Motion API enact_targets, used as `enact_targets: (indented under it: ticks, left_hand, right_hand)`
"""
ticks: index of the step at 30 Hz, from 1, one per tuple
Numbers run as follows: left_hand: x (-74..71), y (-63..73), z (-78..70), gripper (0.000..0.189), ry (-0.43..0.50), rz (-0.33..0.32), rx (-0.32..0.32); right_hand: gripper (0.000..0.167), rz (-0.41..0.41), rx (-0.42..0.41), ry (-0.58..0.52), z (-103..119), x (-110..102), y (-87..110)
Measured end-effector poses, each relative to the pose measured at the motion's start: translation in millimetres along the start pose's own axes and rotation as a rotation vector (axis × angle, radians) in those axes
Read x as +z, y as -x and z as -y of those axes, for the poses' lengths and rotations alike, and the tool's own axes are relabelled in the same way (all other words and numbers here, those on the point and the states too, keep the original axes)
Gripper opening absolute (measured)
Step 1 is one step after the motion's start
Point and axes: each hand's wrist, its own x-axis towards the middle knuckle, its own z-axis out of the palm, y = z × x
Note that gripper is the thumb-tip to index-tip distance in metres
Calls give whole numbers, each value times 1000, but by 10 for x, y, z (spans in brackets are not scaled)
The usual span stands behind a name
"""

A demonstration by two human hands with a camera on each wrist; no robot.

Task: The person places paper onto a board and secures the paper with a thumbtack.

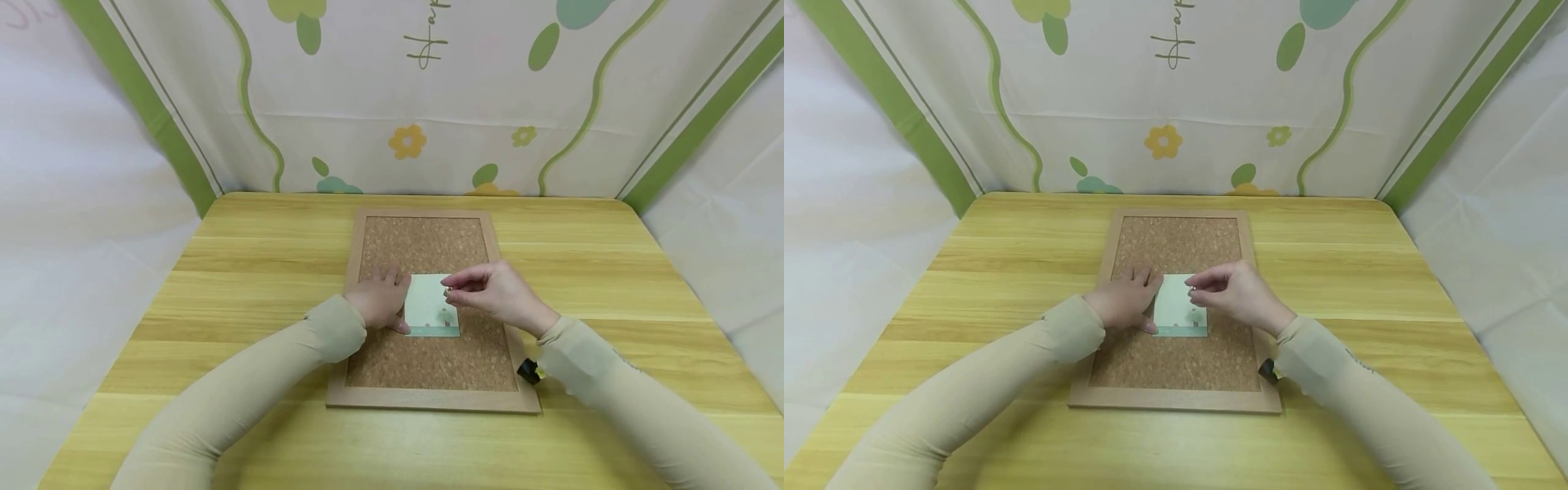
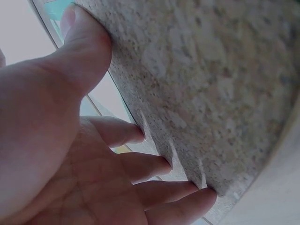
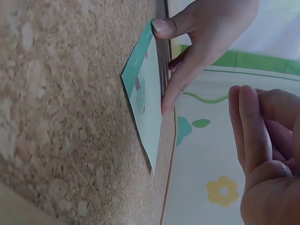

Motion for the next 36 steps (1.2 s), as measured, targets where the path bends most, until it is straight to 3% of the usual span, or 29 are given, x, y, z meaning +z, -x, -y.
enact_targets:
  ticks: [29, 36]
  left_hand:
    - [-6, 10, 2, 103, 1, -5, 10]
    - [-5, 3, 5, 104, 2, -4, 8]
  right_hand:
    - [21, -28, -35, 143, -27, 102, -35]
    - [17, -36, -89, 192, -21, 112, -44]
